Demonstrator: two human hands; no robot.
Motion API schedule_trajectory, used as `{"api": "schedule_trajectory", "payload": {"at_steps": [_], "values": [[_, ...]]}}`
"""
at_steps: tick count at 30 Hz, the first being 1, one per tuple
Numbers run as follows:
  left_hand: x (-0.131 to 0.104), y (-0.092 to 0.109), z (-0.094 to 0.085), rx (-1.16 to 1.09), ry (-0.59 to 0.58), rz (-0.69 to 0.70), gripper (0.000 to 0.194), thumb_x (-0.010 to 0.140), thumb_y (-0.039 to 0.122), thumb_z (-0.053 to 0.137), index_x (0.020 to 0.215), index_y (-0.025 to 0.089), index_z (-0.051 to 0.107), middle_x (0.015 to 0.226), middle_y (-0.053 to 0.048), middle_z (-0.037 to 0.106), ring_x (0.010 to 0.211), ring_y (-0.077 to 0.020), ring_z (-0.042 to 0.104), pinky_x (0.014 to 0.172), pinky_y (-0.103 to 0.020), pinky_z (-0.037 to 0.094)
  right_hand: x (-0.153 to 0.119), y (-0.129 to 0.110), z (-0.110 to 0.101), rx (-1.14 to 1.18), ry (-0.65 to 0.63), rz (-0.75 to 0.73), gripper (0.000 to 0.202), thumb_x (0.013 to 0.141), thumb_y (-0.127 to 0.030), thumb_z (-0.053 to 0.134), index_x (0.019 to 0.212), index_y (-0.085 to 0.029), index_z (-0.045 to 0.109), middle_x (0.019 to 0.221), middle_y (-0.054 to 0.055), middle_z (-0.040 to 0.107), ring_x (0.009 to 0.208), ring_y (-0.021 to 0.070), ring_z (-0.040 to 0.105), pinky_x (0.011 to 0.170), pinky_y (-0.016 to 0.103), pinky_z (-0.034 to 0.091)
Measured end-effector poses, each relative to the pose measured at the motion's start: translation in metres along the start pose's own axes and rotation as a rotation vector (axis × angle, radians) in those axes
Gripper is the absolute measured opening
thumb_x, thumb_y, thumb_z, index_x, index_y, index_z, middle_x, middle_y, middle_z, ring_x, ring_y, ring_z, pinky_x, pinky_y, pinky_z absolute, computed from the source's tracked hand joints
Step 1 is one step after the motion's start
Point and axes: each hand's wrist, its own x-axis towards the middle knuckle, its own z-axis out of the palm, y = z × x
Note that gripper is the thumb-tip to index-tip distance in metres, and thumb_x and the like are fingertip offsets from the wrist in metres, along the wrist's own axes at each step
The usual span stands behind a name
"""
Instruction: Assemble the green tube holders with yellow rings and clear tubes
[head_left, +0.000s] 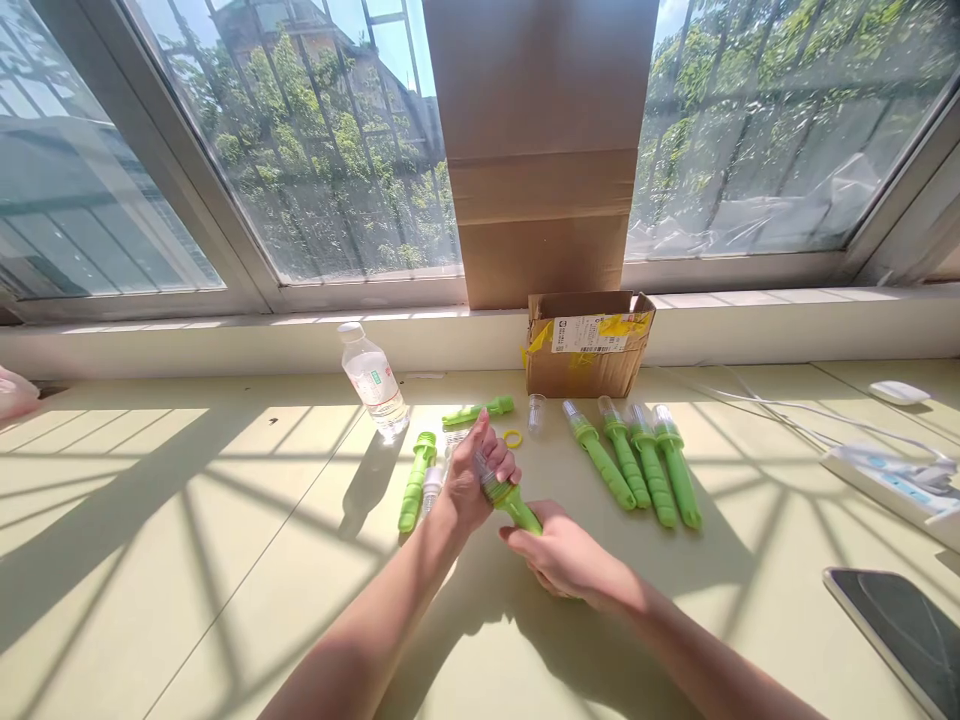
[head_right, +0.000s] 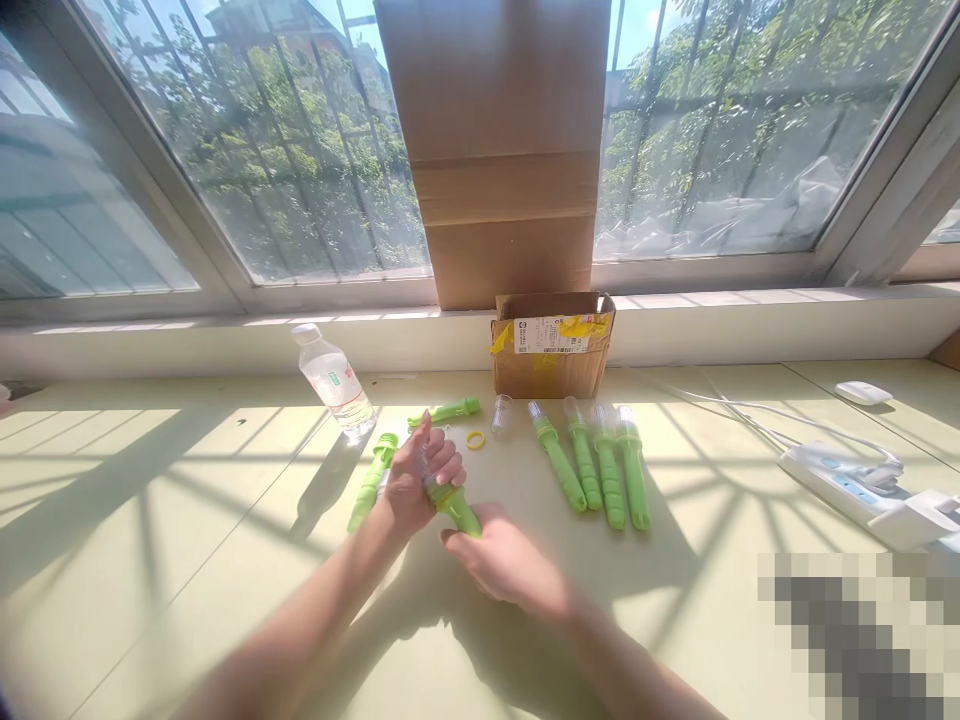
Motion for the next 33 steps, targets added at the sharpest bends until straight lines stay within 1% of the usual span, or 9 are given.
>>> {"api": "schedule_trajectory", "payload": {"at_steps": [6,9,13,16,20,22,26,28,33], "values": [[0.001,-0.005,0.01,0.049,0.231,0.169,0.049,0.064,0.052,0.085,0.06,0.02,0.048,0.052,0.006,0.048,0.048,-0.0088,0.047,0.051,-0.023,0.041,-0.004,-0.005,0.007,-0.427,0.426,-0.102,0.01,0.092,-0.024,0.045,0.084,-0.02,0.05,0.064,-0.002,0.049,0.054,0.0114,0.037,0.053,0.026,0.025],[-0.004,-0.005,0.018,0.03,0.274,0.221,0.053,0.066,0.053,0.083,0.057,0.02,0.043,0.047,0.007,0.043,0.045,-0.0079,0.045,0.049,-0.022,0.04,-0.006,-0.004,0.006,-0.64,0.524,-0.095,0.009,0.089,-0.017,0.048,0.09,-0.017,0.056,0.067,0.001,0.054,0.055,0.012,0.037,0.055,0.027,0.023],[-0.007,-0.002,0.021,0.016,0.297,0.201,0.06,0.066,0.051,0.083,0.053,0.021,0.033,0.041,0.01,0.033,0.038,-0.0057,0.034,0.044,-0.022,0.035,-0.005,-0.004,0.004,-0.533,0.412,-0.123,0.009,0.09,-0.021,0.049,0.088,-0.018,0.057,0.065,0.0,0.054,0.054,0.011,0.036,0.054,0.025,0.026],[-0.007,0.003,0.016,0.008,0.211,0.128,0.064,0.069,0.051,0.082,0.052,0.021,0.028,0.041,0.009,0.03,0.037,-0.0052,0.031,0.041,-0.022,0.032,-0.006,-0.008,0.002,-0.285,0.271,-0.109,0.014,0.089,-0.028,0.051,0.078,-0.02,0.05,0.06,-0.005,0.046,0.052,0.0089,0.033,0.051,0.023,0.025],[-0.008,0.013,0.011,-0.008,-0.012,-0.027,0.065,0.072,0.054,0.08,0.051,0.02,0.028,0.042,0.009,0.029,0.035,-0.0043,0.029,0.038,-0.021,0.03,-0.013,-0.013,-0.005,0.182,-0.175,0.069,0.03,0.086,-0.04,0.056,0.072,-0.024,0.036,0.051,-0.01,0.031,0.042,0.0071,0.026,0.042,0.022,0.022],[-0.008,0.016,0.011,-0.023,-0.047,-0.054,0.066,0.073,0.058,0.077,0.05,0.02,0.029,0.041,0.009,0.029,0.034,-0.0039,0.027,0.038,-0.021,0.029,-0.015,-0.013,-0.006,0.308,-0.27,0.07,0.033,0.085,-0.041,0.059,0.071,-0.024,0.034,0.052,-0.01,0.031,0.042,0.0062,0.024,0.04,0.021,0.02],[-0.004,0.012,0.012,-0.001,0.024,-0.003,0.061,0.071,0.063,0.077,0.052,0.019,0.037,0.042,0.009,0.034,0.036,-0.0048,0.033,0.041,-0.021,0.034,-0.008,-0.006,0.001,0.169,-0.103,0.004,0.024,0.088,-0.036,0.05,0.071,-0.023,0.038,0.05,-0.009,0.033,0.041,0.0081,0.027,0.04,0.023,0.023],[-0.001,0.006,0.011,0.031,0.097,0.064,0.057,0.067,0.062,0.08,0.057,0.019,0.043,0.045,0.009,0.039,0.039,-0.0065,0.04,0.044,-0.022,0.038,-0.004,-0.003,0.005,0.035,0.091,-0.024,0.021,0.087,-0.032,0.051,0.073,-0.023,0.039,0.053,-0.009,0.032,0.045,0.0081,0.026,0.044,0.023,0.023],[-0.002,-0.008,0.014,0.071,0.198,0.192,0.05,0.068,0.058,0.08,0.06,0.02,0.05,0.052,0.005,0.049,0.048,-0.0102,0.049,0.054,-0.026,0.046,-0.001,0.005,-0.001,-0.524,0.482,-0.103,0.009,0.09,-0.022,0.045,0.089,-0.019,0.054,0.064,-0.001,0.05,0.055,0.0125,0.036,0.055,0.026,0.025]]}}
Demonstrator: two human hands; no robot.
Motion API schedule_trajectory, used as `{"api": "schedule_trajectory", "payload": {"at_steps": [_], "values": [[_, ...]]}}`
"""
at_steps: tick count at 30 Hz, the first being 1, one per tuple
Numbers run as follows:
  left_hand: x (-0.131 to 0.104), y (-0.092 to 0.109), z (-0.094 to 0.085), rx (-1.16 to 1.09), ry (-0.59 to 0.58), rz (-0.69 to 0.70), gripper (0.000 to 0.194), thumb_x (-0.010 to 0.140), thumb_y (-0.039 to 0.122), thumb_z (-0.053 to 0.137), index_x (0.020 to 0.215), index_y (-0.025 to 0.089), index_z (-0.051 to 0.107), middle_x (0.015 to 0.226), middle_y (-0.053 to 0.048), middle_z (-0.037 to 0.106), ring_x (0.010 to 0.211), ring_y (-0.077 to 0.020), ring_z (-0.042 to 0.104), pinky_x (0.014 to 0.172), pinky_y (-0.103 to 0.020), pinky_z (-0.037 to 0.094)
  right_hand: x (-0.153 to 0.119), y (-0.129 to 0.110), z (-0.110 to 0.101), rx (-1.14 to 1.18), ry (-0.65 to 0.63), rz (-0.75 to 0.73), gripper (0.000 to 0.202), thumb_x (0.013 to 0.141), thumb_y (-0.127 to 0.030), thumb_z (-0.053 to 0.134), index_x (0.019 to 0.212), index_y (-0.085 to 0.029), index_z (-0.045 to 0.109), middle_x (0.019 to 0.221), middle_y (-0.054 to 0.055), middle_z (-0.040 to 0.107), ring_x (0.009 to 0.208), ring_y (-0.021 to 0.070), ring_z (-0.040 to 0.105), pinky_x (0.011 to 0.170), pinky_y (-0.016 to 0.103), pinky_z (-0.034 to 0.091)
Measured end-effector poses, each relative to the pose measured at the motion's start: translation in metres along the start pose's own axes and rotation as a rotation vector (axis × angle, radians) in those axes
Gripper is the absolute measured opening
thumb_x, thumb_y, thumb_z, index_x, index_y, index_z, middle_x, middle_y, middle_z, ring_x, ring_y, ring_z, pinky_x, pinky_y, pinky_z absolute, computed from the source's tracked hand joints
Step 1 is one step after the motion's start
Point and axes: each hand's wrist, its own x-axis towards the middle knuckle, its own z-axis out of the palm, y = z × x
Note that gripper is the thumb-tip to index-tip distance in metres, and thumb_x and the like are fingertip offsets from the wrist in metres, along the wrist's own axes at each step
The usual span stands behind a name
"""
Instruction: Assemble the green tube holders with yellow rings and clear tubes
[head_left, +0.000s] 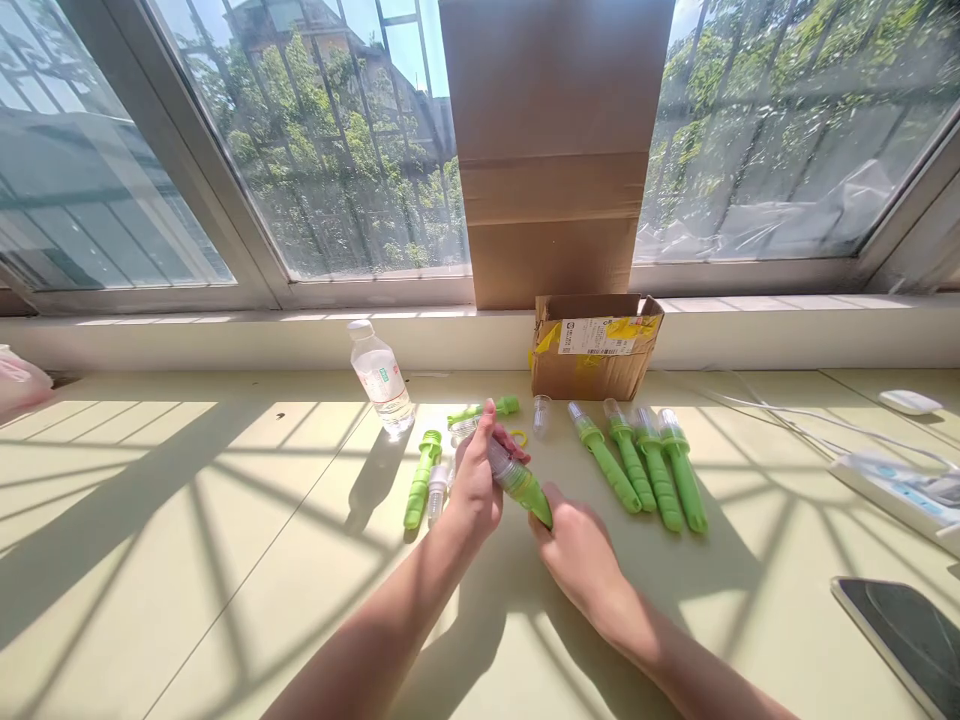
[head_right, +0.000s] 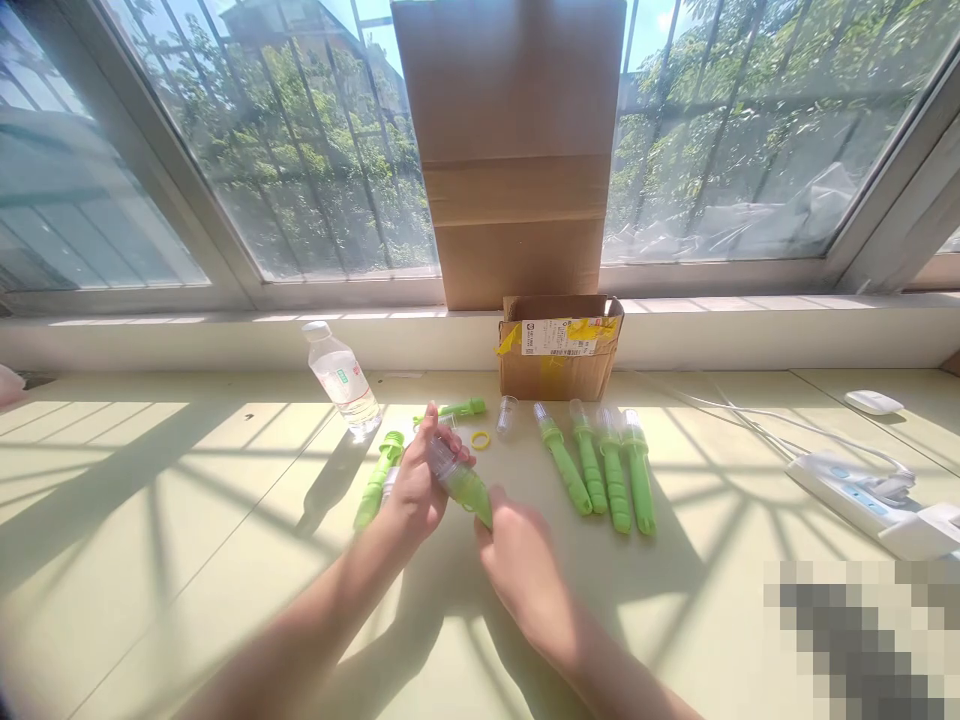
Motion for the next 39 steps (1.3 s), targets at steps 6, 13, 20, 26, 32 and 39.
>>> {"api": "schedule_trajectory", "payload": {"at_steps": [6,13,20,26,32,39], "values": [[-0.004,-0.002,0.003,-0.104,0.087,-0.068,0.062,0.076,0.059,0.072,0.049,0.021,0.03,0.042,0.007,0.031,0.037,-0.0078,0.034,0.044,-0.024,0.036,-0.001,0.003,-0.005,-0.202,0.002,-0.091,0.014,0.089,-0.017,0.045,0.092,-0.018,0.058,0.066,0.001,0.054,0.055,0.0128,0.036,0.056,0.028,0.023],[0.0,0.01,-0.01,-0.133,-0.135,-0.248,0.063,0.081,0.059,0.068,0.048,0.021,0.03,0.038,0.007,0.028,0.034,-0.0072,0.029,0.04,-0.023,0.032,-0.007,-0.008,-0.009,0.382,-0.348,0.074,0.016,0.087,-0.026,0.05,0.073,-0.022,0.042,0.055,-0.006,0.041,0.047,0.0092,0.032,0.047,0.023,0.025],[0.002,0.012,-0.014,-0.145,-0.246,-0.289,0.062,0.075,0.064,0.072,0.049,0.02,0.036,0.039,0.008,0.031,0.035,-0.0065,0.032,0.04,-0.022,0.036,-0.006,-0.003,-0.008,0.583,-0.603,0.164,0.026,0.088,-0.037,0.051,0.069,-0.024,0.038,0.045,-0.008,0.037,0.037,0.0089,0.031,0.039,0.023,0.024],[0.001,0.002,-0.002,-0.12,0.09,-0.11,0.054,0.065,0.06,0.082,0.057,0.02,0.046,0.048,0.006,0.047,0.043,-0.0088,0.047,0.046,-0.022,0.043,-0.003,-0.008,-0.003,0.069,-0.122,0.036,0.007,0.09,-0.021,0.047,0.084,-0.02,0.051,0.064,-0.001,0.054,0.051,0.0121,0.041,0.052,0.026,0.026],[-0.007,0.004,0.006,-0.127,0.193,-0.059,0.064,0.075,0.067,0.069,0.048,0.021,0.034,0.041,0.005,0.033,0.037,-0.0077,0.037,0.041,-0.024,0.035,-0.006,-0.007,-0.004,-0.261,-0.032,-0.045,0.016,0.091,-0.014,0.045,0.096,-0.017,0.06,0.072,0.005,0.062,0.055,0.0145,0.048,0.054,0.028,0.023],[-0.001,0.013,-0.001,-0.103,0.002,-0.149,0.066,0.075,0.062,0.072,0.046,0.021,0.03,0.038,0.008,0.029,0.033,-0.0066,0.031,0.037,-0.022,0.03,-0.011,-0.016,-0.005,0.22,-0.177,0.0,0.012,0.088,-0.019,0.046,0.076,-0.02,0.048,0.062,-0.003,0.047,0.053,0.0094,0.03,0.05,0.024,0.023]]}}
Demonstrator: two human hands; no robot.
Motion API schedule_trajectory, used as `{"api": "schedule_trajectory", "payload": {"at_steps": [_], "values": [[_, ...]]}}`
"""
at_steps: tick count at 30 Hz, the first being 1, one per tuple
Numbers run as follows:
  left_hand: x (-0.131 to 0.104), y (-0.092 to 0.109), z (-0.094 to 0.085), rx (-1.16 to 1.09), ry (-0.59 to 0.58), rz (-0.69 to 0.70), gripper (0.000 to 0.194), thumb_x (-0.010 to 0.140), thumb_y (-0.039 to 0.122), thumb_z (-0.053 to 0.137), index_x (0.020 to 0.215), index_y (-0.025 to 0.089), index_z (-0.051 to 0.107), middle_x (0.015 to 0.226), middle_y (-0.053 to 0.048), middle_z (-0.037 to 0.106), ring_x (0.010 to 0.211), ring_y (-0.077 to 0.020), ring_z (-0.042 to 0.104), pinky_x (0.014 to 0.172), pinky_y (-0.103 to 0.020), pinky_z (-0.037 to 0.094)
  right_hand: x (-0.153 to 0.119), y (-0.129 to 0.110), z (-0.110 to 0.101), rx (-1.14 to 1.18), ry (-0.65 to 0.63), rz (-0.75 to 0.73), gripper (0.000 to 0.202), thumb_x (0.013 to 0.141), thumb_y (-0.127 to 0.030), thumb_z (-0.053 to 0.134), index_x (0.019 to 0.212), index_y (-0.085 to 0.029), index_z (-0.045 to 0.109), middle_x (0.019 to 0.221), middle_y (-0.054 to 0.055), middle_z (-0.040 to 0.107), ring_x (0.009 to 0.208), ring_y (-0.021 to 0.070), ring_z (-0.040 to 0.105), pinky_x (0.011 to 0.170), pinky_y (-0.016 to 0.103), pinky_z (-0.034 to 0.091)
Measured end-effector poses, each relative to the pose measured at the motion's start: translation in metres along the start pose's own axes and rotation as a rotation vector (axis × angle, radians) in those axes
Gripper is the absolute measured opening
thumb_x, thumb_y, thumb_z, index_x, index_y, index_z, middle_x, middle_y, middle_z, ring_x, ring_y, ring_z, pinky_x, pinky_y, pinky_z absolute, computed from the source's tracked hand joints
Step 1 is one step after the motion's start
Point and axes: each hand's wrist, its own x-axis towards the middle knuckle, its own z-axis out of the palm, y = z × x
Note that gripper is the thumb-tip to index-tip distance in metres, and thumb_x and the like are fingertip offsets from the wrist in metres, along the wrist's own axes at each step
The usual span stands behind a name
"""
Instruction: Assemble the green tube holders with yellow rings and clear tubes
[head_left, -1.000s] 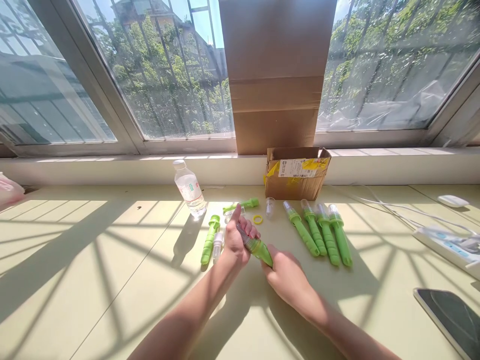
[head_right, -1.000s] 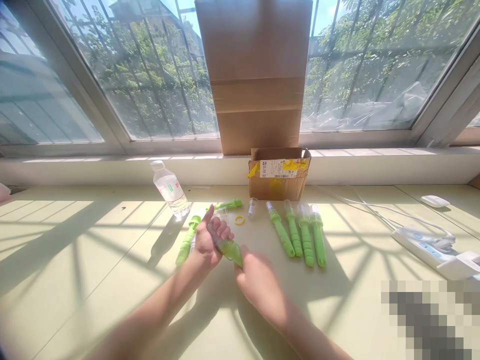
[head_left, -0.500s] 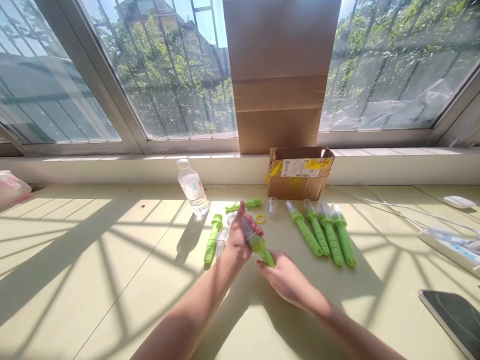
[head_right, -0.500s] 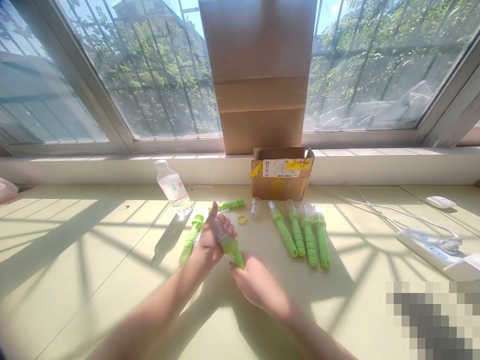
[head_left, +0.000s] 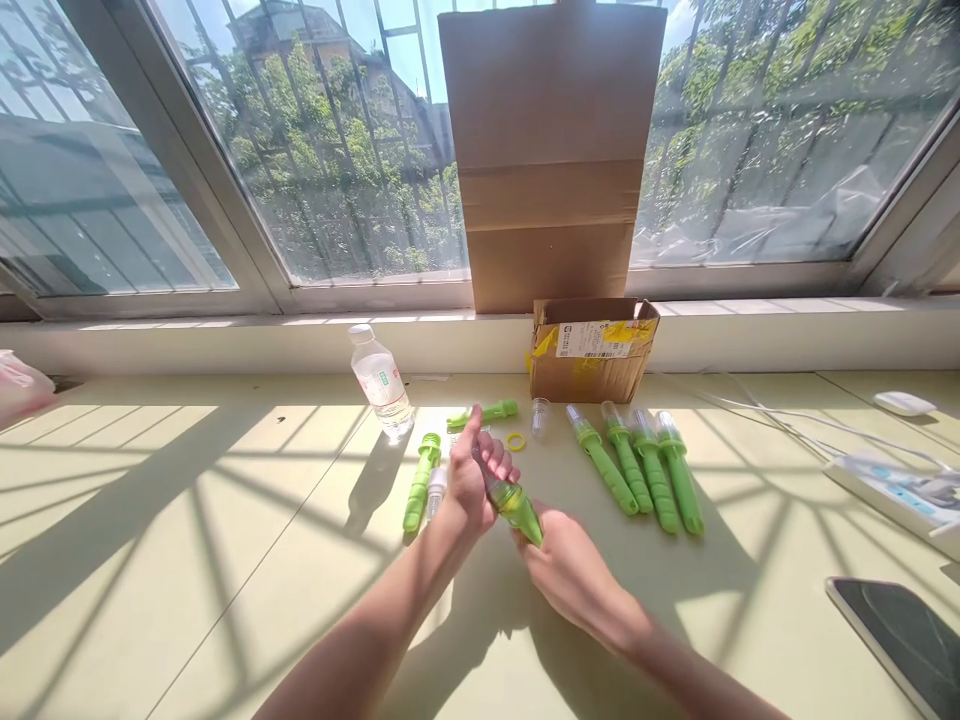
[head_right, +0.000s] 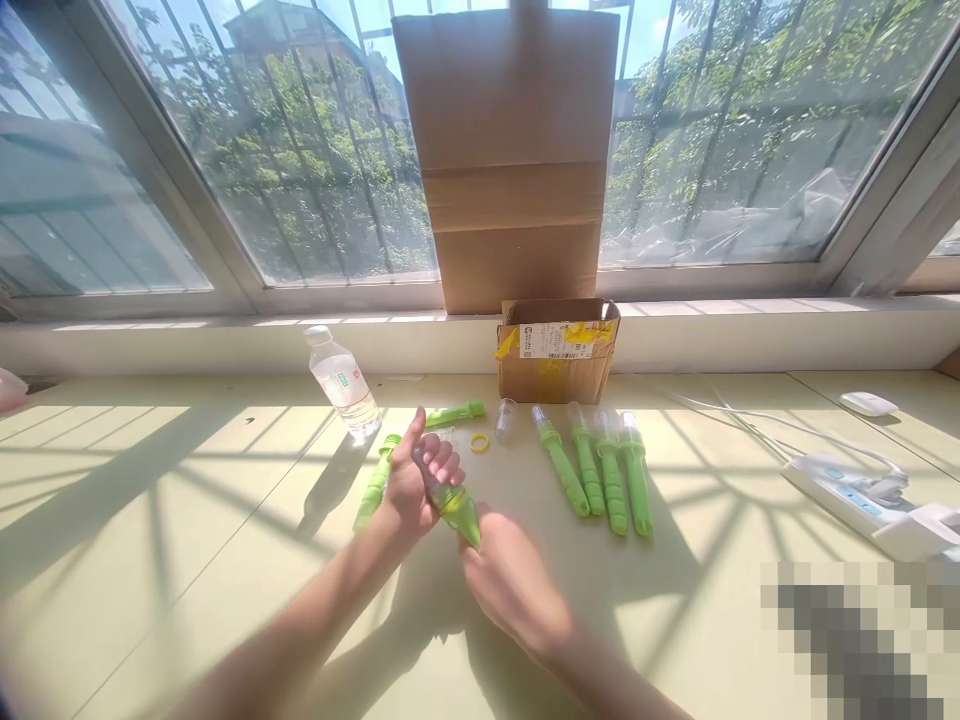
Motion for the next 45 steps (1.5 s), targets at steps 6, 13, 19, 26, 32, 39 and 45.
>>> {"api": "schedule_trajectory", "payload": {"at_steps": [6,13,19,26,32,39,45], "values": [[0.0,0.008,-0.003,0.015,-0.176,-0.088,0.064,0.072,0.062,0.075,0.047,0.02,0.034,0.037,0.008,0.031,0.032,-0.0057,0.03,0.038,-0.022,0.031,0.001,0.003,-0.004,0.424,-0.418,0.086,0.023,0.087,-0.035,0.049,0.071,-0.024,0.037,0.047,-0.009,0.032,0.038,0.0083,0.029,0.039,0.023,0.022],[0.0,-0.008,0.002,0.086,0.134,0.116,0.058,0.059,0.064,0.083,0.059,0.019,0.047,0.046,0.007,0.047,0.041,-0.0087,0.047,0.048,-0.023,0.041,0.006,0.006,0.004,-0.067,0.044,0.013,0.013,0.094,-0.024,0.043,0.084,-0.02,0.051,0.067,-0.001,0.054,0.054,0.011,0.039,0.052,0.024,0.028],[-0.004,-0.011,0.005,0.124,0.145,0.099,0.062,0.064,0.06,0.081,0.049,0.021,0.036,0.038,0.008,0.036,0.038,-0.0087,0.043,0.046,-0.024,0.039,0.003,0.005,0.004,-0.366,0.129,0.031,0.015,0.091,-0.013,0.044,0.096,-0.016,0.058,0.067,0.002,0.057,0.052,0.0118,0.037,0.053,0.027,0.023],[0.0,-0.005,0.0,0.163,0.038,0.02,0.067,0.069,0.056,0.08,0.047,0.022,0.027,0.035,0.009,0.03,0.033,-0.0057,0.034,0.039,-0.022,0.034,-0.004,-0.002,0.002,0.052,0.01,-0.004,0.015,0.089,-0.021,0.043,0.074,-0.021,0.043,0.063,-0.004,0.039,0.056,0.0101,0.022,0.051,0.025,0.021],[-0.006,0.002,0.002,0.198,-0.12,-0.014,0.063,0.068,0.054,0.082,0.052,0.021,0.031,0.037,0.011,0.031,0.032,-0.0048,0.034,0.038,-0.021,0.035,-0.004,-0.003,0.004,0.415,-0.179,0.033,0.022,0.081,-0.026,0.053,0.072,-0.023,0.034,0.058,-0.008,0.027,0.049,0.0072,0.022,0.044,0.022,0.02],[-0.001,0.004,-0.003,0.19,-0.243,-0.035,0.061,0.074,0.053,0.078,0.054,0.021,0.031,0.04,0.011,0.032,0.032,-0.004,0.032,0.04,-0.021,0.035,-0.004,0.005,0.005,0.528,-0.357,0.091,0.022,0.086,-0.034,0.051,0.072,-0.025,0.036,0.048,-0.01,0.035,0.036,0.0081,0.03,0.034,0.021,0.022],[0.004,0.003,-0.004,0.172,-0.248,-0.008,0.052,0.082,0.068,0.057,0.062,0.021,0.053,0.047,0.002,0.048,0.043,-0.0125,0.048,0.046,-0.029,0.043,0.001,0.012,0.022,0.426,-0.014,0.01,0.017,0.084,-0.032,0.055,0.076,-0.022,0.043,0.056,-0.009,0.035,0.044,0.0061,0.026,0.041,0.022,0.022]]}}
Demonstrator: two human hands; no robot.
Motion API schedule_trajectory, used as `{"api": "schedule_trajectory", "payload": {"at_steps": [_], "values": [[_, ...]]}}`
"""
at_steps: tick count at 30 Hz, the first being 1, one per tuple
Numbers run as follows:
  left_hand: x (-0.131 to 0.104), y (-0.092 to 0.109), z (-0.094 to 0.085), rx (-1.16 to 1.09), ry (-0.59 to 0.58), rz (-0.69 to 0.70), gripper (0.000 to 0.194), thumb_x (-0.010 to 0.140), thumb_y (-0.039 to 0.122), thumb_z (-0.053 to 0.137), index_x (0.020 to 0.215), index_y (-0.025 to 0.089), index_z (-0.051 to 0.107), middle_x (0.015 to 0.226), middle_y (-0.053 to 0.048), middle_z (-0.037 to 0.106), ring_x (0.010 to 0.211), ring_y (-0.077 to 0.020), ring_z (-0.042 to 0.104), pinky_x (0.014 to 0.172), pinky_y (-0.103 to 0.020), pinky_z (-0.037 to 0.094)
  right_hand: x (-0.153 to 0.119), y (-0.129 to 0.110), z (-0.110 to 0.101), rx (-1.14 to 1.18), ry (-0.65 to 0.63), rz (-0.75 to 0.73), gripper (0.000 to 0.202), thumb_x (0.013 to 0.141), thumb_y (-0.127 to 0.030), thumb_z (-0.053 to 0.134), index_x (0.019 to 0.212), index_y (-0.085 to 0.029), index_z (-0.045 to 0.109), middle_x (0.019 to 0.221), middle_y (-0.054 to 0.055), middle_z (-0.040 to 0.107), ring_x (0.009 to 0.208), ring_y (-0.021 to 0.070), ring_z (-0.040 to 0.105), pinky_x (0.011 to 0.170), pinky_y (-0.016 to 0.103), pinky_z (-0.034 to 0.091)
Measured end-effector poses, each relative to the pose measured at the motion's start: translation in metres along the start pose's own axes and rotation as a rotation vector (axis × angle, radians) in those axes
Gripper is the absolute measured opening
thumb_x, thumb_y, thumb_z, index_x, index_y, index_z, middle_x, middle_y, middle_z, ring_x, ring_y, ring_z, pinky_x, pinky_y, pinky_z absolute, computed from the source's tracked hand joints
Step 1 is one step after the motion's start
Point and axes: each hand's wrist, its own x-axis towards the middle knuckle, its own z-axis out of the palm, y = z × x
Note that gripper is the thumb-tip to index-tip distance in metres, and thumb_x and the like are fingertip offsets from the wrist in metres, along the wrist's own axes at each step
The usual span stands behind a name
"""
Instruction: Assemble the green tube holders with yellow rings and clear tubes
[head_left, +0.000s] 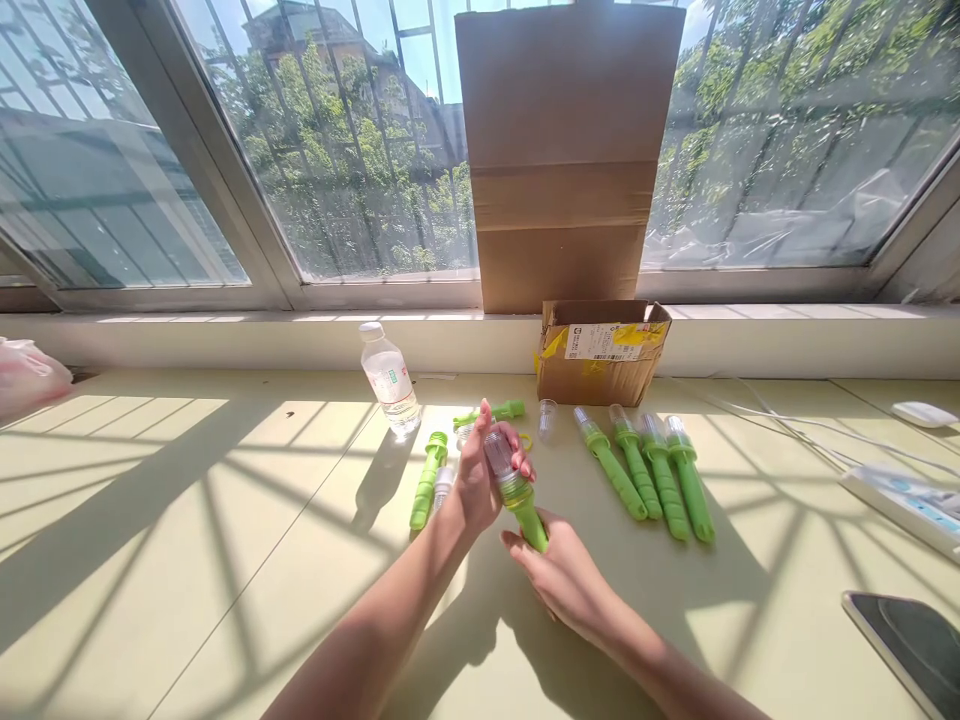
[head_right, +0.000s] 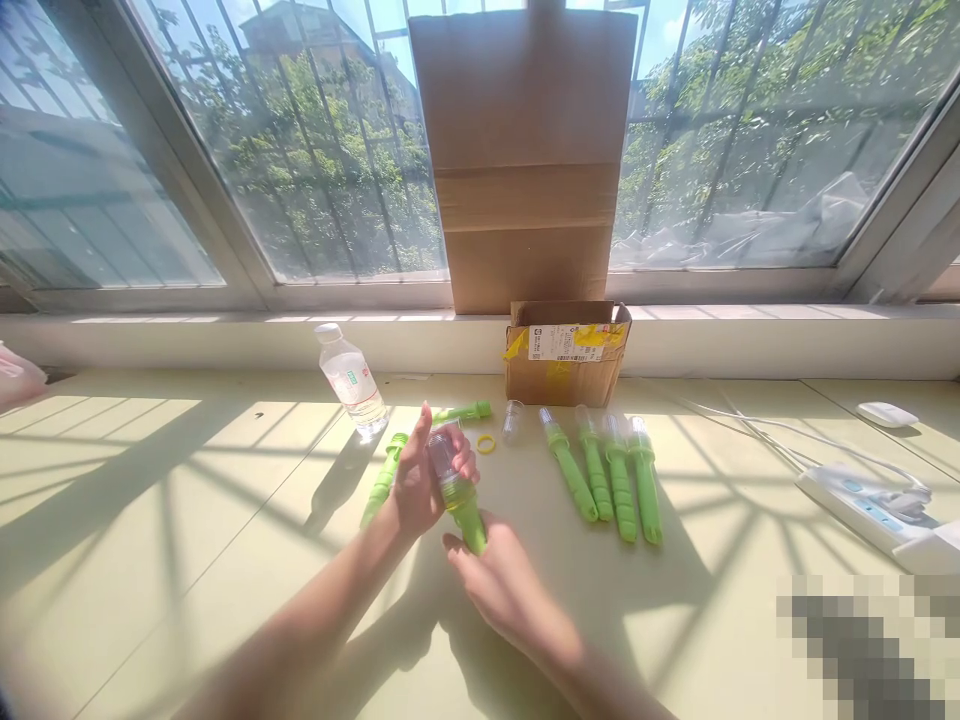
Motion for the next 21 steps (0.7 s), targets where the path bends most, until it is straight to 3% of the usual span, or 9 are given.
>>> {"api": "schedule_trajectory", "payload": {"at_steps": [3,6,9,12,14,17,21], "values": [[0.005,-0.009,-0.003,0.129,0.099,0.099,0.055,0.085,0.073,0.043,0.084,0.022,0.063,0.065,-0.007,0.063,0.058,-0.0208,0.06,0.052,-0.034,0.048,0.002,0.002,-0.001,0.04,0.093,-0.061,0.009,0.083,-0.03,0.053,0.084,-0.021,0.05,0.06,-0.008,0.04,0.047,0.0081,0.033,0.044,0.022,0.03],[0.009,-0.029,-0.011,0.358,0.186,0.172,0.054,0.087,0.071,0.041,0.096,0.021,0.059,0.075,-0.007,0.067,0.067,-0.0219,0.065,0.056,-0.033,0.049,0.009,0.001,-0.011,0.02,0.256,-0.088,0.017,0.079,-0.03,0.054,0.093,-0.021,0.055,0.062,-0.006,0.048,0.05,0.0121,0.042,0.047,0.025,0.037],[0.01,-0.049,-0.022,0.556,0.205,0.234,0.032,0.083,0.051,0.064,0.092,0.021,0.06,0.068,-0.001,0.064,0.061,-0.0168,0.06,0.056,-0.028,0.043,0.019,0.0,-0.023,0.014,0.431,-0.066,0.018,0.079,-0.034,0.056,0.092,-0.022,0.056,0.06,-0.003,0.054,0.051,0.017,0.051,0.047,0.028,0.041],[0.007,-0.062,-0.029,1.07,0.097,0.346,0.013,0.089,0.031,0.056,0.084,0.02,0.062,0.07,-0.001,0.066,0.066,-0.016,0.06,0.064,-0.028,0.042,0.025,0.001,-0.031,0.112,0.463,0.038,0.021,0.081,-0.041,0.058,0.092,-0.023,0.058,0.054,-0.002,0.054,0.046,0.02,0.053,0.043,0.031,0.042],[0.005,-0.066,-0.031,1.317,0.022,0.364,0.017,0.09,0.023,0.051,0.078,0.02,0.062,0.075,-0.003,0.069,0.069,-0.0167,0.061,0.067,-0.029,0.041,0.027,0.002,-0.033,0.167,0.468,0.056,0.025,0.081,-0.042,0.059,0.097,-0.022,0.059,0.055,-0.001,0.055,0.044,0.0203,0.053,0.041,0.031,0.042],[0.003,-0.067,-0.031,1.541,0.003,0.343,0.022,0.091,0.021,0.05,0.072,0.019,0.061,0.072,-0.004,0.069,0.065,-0.017,0.059,0.062,-0.029,0.035,0.031,0.006,-0.034,0.209,0.511,0.031,0.036,0.078,-0.036,0.061,0.111,-0.021,0.06,0.056,-0.003,0.052,0.045,0.0189,0.051,0.04,0.03,0.041],[0.002,-0.065,-0.029,1.645,0.035,0.317,0.027,0.093,0.028,0.051,0.068,0.02,0.059,0.065,-0.004,0.064,0.059,-0.0171,0.054,0.058,-0.029,0.029,0.034,0.01,-0.036,0.215,0.525,0.024,0.051,0.077,-0.035,0.062,0.125,-0.018,0.055,0.065,-0.001,0.055,0.047,0.0177,0.051,0.039,0.03,0.042]]}}
